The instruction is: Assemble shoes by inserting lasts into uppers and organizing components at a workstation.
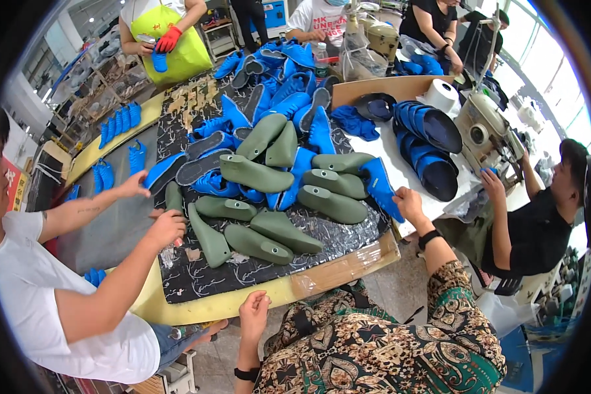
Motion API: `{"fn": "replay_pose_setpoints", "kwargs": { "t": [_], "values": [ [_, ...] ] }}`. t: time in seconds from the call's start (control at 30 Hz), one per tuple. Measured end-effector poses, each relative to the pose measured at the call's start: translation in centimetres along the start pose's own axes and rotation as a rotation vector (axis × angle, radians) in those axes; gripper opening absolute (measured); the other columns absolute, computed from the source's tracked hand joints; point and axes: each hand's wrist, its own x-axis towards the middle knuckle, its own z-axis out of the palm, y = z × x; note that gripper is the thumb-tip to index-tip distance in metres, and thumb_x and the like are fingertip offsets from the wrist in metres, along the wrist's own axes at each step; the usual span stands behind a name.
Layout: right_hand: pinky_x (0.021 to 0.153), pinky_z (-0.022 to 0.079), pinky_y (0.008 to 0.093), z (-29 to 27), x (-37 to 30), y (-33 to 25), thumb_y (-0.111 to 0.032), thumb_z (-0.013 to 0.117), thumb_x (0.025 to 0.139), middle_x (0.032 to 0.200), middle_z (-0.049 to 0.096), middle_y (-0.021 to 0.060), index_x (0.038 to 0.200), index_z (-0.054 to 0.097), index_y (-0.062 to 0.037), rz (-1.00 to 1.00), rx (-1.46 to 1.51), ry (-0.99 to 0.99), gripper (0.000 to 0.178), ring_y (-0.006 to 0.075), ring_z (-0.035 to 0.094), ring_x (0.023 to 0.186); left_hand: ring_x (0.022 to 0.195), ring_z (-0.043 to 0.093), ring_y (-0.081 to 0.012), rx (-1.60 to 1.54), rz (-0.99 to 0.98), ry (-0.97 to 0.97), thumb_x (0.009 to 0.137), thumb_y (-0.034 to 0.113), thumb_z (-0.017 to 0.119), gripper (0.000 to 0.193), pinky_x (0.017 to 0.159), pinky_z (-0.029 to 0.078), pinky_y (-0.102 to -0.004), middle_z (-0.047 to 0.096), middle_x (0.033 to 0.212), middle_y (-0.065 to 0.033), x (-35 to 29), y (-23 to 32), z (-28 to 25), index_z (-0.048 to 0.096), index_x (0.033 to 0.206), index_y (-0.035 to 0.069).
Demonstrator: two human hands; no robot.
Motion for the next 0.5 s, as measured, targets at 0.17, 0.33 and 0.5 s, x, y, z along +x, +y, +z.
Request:
{"fn": "replay_pose_setpoints", "kwargs": {
  "t": [0.17, 0.33, 0.5],
  "values": [
    [0.058, 0.045, 0.0344, -2.9, 0.0, -1.9, -0.014, 0.062, 0.073, 0.064, 0.06, 0.0133, 0.075, 0.06, -0.0004, -0.042, 0.262, -0.061, 0.014, 0.0242, 0.058, 0.061, 0.074, 0.057, -0.009, 0.033, 0.082, 0.01, 0.082, 0.006, 0.057, 0.019, 0.068, 0.046, -0.0215, 0.06, 0.083, -0.0059, 1.9, 2.1, 3.2, 0.056, 0.099, -0.004],
    [0.055, 0.041, 0.0229, -5.9, 1.3, -9.1, -0.008, 0.06, 0.078, 0.064, 0.056, 0.0018, 0.077, 0.059, 0.0021, -0.11, 0.853, -0.366, 0.01, 0.0074, 0.05, 0.061, 0.074, 0.055, -0.0084, 0.088, 0.125, 0.094, 0.082, 0.007, 0.057, 0.02, 0.066, 0.045, -0.0218, 0.06, 0.084, -0.0057, 3.2, 3.1, 5.3, 0.056, 0.099, -0.003],
    [0.06, 0.039, 0.02, -3.3, 2.3, -16.4, -0.006, 0.06, 0.079, 0.071, 0.055, -0.0017, 0.085, 0.058, 0.0003, -0.302, 0.939, -0.765, 0.009, 0.0051, 0.049, 0.068, 0.087, 0.055, -0.0137, 0.004, 0.121, 0.112, 0.08, 0.007, 0.06, 0.042, 0.069, 0.047, -0.0243, 0.055, 0.099, -0.0107, 3.6, 4.3, 6.3, 0.044, 0.118, -0.002]
  ]
}}
